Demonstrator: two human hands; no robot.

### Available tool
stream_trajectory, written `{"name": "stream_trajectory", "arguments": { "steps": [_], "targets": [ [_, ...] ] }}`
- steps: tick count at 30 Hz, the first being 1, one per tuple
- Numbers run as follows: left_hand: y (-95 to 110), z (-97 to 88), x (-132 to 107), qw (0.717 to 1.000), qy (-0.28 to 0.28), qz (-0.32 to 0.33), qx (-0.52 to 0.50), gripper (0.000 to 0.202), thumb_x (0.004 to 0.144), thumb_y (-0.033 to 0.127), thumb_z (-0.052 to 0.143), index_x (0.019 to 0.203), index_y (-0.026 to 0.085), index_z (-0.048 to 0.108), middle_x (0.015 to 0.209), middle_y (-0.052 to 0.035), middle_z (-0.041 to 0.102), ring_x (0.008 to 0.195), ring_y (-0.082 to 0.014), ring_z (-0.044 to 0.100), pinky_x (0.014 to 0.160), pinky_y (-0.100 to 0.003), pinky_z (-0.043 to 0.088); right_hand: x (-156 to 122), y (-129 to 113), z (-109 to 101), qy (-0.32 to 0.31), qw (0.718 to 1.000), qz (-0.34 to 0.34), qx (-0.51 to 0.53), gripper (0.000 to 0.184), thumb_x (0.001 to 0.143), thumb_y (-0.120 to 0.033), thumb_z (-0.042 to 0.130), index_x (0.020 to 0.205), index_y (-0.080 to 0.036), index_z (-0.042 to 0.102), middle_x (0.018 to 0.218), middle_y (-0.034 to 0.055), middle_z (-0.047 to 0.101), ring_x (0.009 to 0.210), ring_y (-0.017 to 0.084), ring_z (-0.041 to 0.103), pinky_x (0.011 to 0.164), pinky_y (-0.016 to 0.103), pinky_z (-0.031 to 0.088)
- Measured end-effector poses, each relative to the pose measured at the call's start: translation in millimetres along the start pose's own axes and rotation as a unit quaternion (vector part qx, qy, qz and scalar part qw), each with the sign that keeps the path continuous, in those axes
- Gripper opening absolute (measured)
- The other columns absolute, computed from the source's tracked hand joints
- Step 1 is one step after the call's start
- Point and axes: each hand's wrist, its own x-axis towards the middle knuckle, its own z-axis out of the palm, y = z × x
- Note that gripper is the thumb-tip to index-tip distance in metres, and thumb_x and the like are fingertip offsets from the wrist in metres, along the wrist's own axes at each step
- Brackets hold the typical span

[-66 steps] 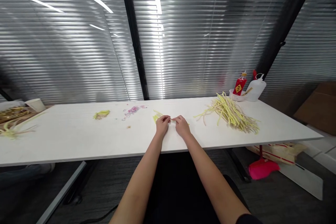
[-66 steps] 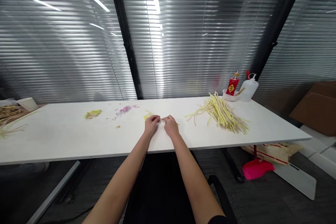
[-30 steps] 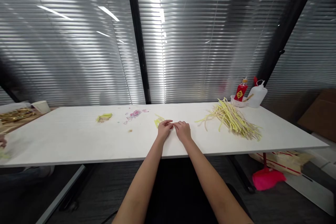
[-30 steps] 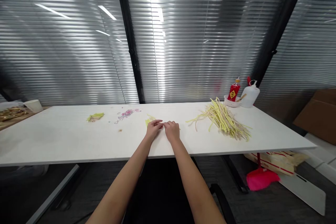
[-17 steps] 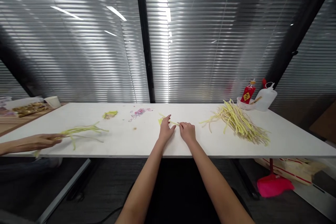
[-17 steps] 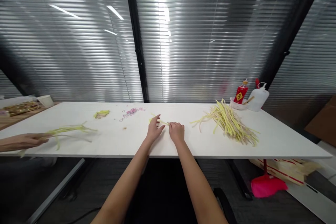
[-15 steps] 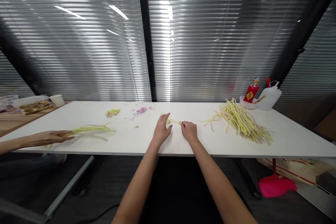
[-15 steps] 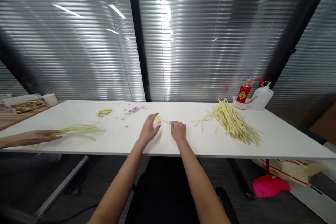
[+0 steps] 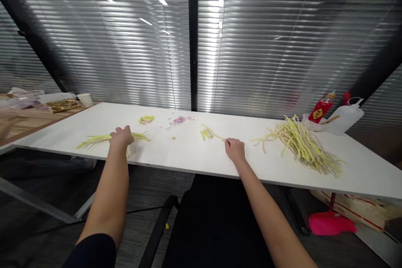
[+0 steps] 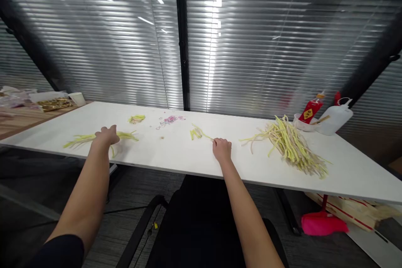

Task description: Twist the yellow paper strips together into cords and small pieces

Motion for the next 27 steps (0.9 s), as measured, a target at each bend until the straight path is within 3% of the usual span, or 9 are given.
{"name": "stream_trajectory", "arguments": {
  "steps": [4,9,12,14,16,18,21,24,27],
  "targets": [
    [-24.3,18.3,22.6,0.998,-0.02,-0.059,-0.011,0.053,0.081,0.021,0.045,0.131,0.011,0.033,0.136,-0.022,0.027,0.12,-0.0407,0.027,0.084,-0.052,0.035,-1.7,-0.3,1.0,0.001,1.0,-0.004,-0.005,0.026,0.09,-0.028,0.04,0.089,-0.02,0.065,0.086,0.0053,0.065,0.083,0.019,0.053,0.073,0.031,0.027],
    [-42.7,32.2,37.8,0.997,-0.02,0.058,0.047,0.063,0.081,0.024,0.048,0.139,0.019,0.025,0.141,-0.0165,0.029,0.126,-0.0396,0.022,0.092,-0.064,0.021,-2.9,3.1,2.8,0.001,1.0,-0.017,-0.012,0.026,0.089,-0.029,0.041,0.09,-0.022,0.067,0.09,0.0066,0.064,0.085,0.021,0.05,0.075,0.033,0.027],
    [-41.2,35.9,45.3,0.993,-0.015,0.084,0.082,0.053,0.081,0.026,0.048,0.132,0.018,0.038,0.134,-0.0178,0.04,0.12,-0.0378,0.033,0.093,-0.066,0.016,-1.5,-0.1,-4.1,0.054,0.998,-0.04,-0.006,0.025,0.088,-0.028,0.045,0.101,-0.023,0.066,0.103,0.0084,0.061,0.094,0.023,0.049,0.08,0.036,0.028],
    [-36.0,38.6,47.5,0.99,0.006,0.092,0.103,0.042,0.08,0.023,0.046,0.121,0.015,0.048,0.128,-0.0188,0.045,0.117,-0.0368,0.037,0.094,-0.063,0.018,-6.2,-10.7,-11.0,0.095,0.991,-0.092,0.012,0.028,0.088,-0.026,0.043,0.106,-0.021,0.064,0.106,0.0101,0.059,0.098,0.023,0.048,0.083,0.038,0.028],
    [-29.4,41.6,46.4,0.989,0.018,0.096,0.115,0.038,0.079,0.018,0.043,0.116,0.011,0.051,0.124,-0.0201,0.048,0.115,-0.0353,0.04,0.095,-0.059,0.02,-21.8,-30.6,-14.9,0.093,0.976,-0.193,0.044,0.028,0.089,-0.024,0.041,0.103,-0.018,0.065,0.098,0.0109,0.061,0.092,0.021,0.051,0.081,0.036,0.031],
    [-22.7,44.0,42.4,0.99,0.025,0.079,0.111,0.04,0.079,0.013,0.041,0.117,0.007,0.049,0.122,-0.0222,0.048,0.114,-0.0347,0.042,0.096,-0.055,0.023,-50.7,-58.3,-11.5,0.044,0.94,-0.327,0.085,0.027,0.089,-0.023,0.04,0.101,-0.018,0.065,0.084,0.0085,0.062,0.076,0.017,0.052,0.069,0.031,0.035],
    [-12.1,43.6,34.8,0.997,0.045,0.038,0.056,0.043,0.08,0.009,0.038,0.122,0.001,0.044,0.124,-0.0258,0.044,0.116,-0.0361,0.042,0.094,-0.048,0.03,-109.1,-102.7,8.5,-0.096,0.851,-0.502,0.117,0.029,0.087,-0.03,0.043,0.112,-0.027,0.058,0.073,0.0013,0.06,0.064,0.014,0.052,0.056,0.027,0.033],
    [4.0,37.1,29.0,0.998,0.055,-0.007,-0.021,0.045,0.082,0.01,0.034,0.126,0.0,0.037,0.126,-0.0284,0.04,0.114,-0.0377,0.045,0.088,-0.046,0.037,-159.2,-134.1,35.0,-0.206,0.829,-0.509,0.107,0.059,0.081,-0.052,0.049,0.133,-0.025,0.038,0.087,0.0031,0.064,0.065,0.016,0.057,0.052,0.026,0.034],
    [31.7,27.4,21.1,0.996,0.059,-0.035,-0.05,0.047,0.081,0.011,0.038,0.127,0.0,0.035,0.125,-0.0298,0.04,0.108,-0.0364,0.05,0.084,-0.043,0.041,-182.3,-149.4,53.5,-0.274,0.834,-0.468,0.099,0.049,0.086,-0.053,0.042,0.127,-0.026,0.042,0.085,0.0022,0.066,0.07,0.018,0.061,0.056,0.025,0.038]
  ]
}}
